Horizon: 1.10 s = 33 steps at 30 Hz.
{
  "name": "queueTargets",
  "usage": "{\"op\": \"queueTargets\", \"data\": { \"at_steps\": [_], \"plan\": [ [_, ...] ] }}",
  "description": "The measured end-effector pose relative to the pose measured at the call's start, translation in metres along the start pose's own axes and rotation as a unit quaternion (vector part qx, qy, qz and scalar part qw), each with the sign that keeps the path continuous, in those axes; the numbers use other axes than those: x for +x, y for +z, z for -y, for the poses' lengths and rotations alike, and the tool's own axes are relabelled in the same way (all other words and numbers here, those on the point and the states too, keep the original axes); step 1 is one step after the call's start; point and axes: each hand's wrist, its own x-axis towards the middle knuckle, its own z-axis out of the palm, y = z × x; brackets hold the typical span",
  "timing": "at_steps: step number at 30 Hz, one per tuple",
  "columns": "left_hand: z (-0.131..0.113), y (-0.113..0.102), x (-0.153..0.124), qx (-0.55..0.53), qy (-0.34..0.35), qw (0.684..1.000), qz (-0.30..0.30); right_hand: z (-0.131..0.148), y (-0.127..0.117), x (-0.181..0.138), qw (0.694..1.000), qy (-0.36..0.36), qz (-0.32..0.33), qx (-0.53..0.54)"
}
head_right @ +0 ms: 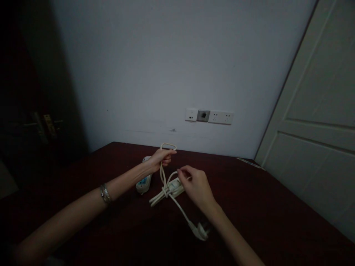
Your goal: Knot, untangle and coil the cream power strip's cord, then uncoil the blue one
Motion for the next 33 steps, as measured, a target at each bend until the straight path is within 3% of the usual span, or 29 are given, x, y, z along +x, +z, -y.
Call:
{"op": "queueTargets", "data": {
  "at_steps": [2, 3, 6, 9, 14, 16, 19, 21, 24, 27, 30, 33],
  "plan": [
    [0.0, 0.003, -0.001, 0.003, 0.011, 1.0, 0.01, -0.001, 0.009, 0.012, 0.998, -0.018, -0.046, 0.05],
    [0.001, 0.005, -0.002, -0.004, 0.018, 1.0, 0.012, -0.004, 0.017, 0.017, 0.996, -0.018, -0.029, 0.078],
    [0.001, 0.009, -0.005, -0.044, 0.042, 0.998, -0.005, -0.015, 0.047, 0.026, 0.982, 0.023, 0.1, 0.16],
    [0.003, 0.009, -0.005, -0.096, 0.058, 0.993, -0.039, -0.022, 0.063, 0.03, 0.979, 0.029, 0.169, 0.108],
    [0.005, 0.01, -0.001, -0.151, 0.064, 0.986, -0.039, -0.016, 0.059, 0.029, 0.976, 0.034, 0.213, -0.03],
    [0.006, 0.013, -0.001, -0.173, 0.059, 0.983, -0.029, -0.012, 0.06, 0.027, 0.972, 0.049, 0.202, -0.108],
    [0.006, 0.018, -0.003, -0.194, 0.055, 0.979, -0.028, -0.007, 0.067, 0.023, 0.97, 0.019, 0.116, -0.212],
    [0.005, 0.017, -0.004, -0.207, 0.056, 0.976, -0.039, -0.006, 0.073, 0.021, 0.971, -0.005, 0.079, -0.224],
    [0.005, 0.01, -0.002, -0.225, 0.052, 0.972, -0.051, -0.009, 0.083, 0.019, 0.988, 0.007, 0.089, -0.127],
    [0.008, -0.002, 0.004, -0.187, 0.038, 0.98, -0.063, -0.016, 0.094, 0.019, 0.991, 0.041, 0.101, 0.079],
    [0.014, -0.016, 0.012, -0.145, 0.014, 0.987, -0.074, -0.024, 0.105, 0.021, 0.961, 0.061, 0.109, 0.247],
    [0.016, -0.032, 0.017, -0.125, -0.009, 0.99, -0.067, -0.028, 0.113, 0.024, 0.922, 0.094, 0.136, 0.349]
  ]
}}
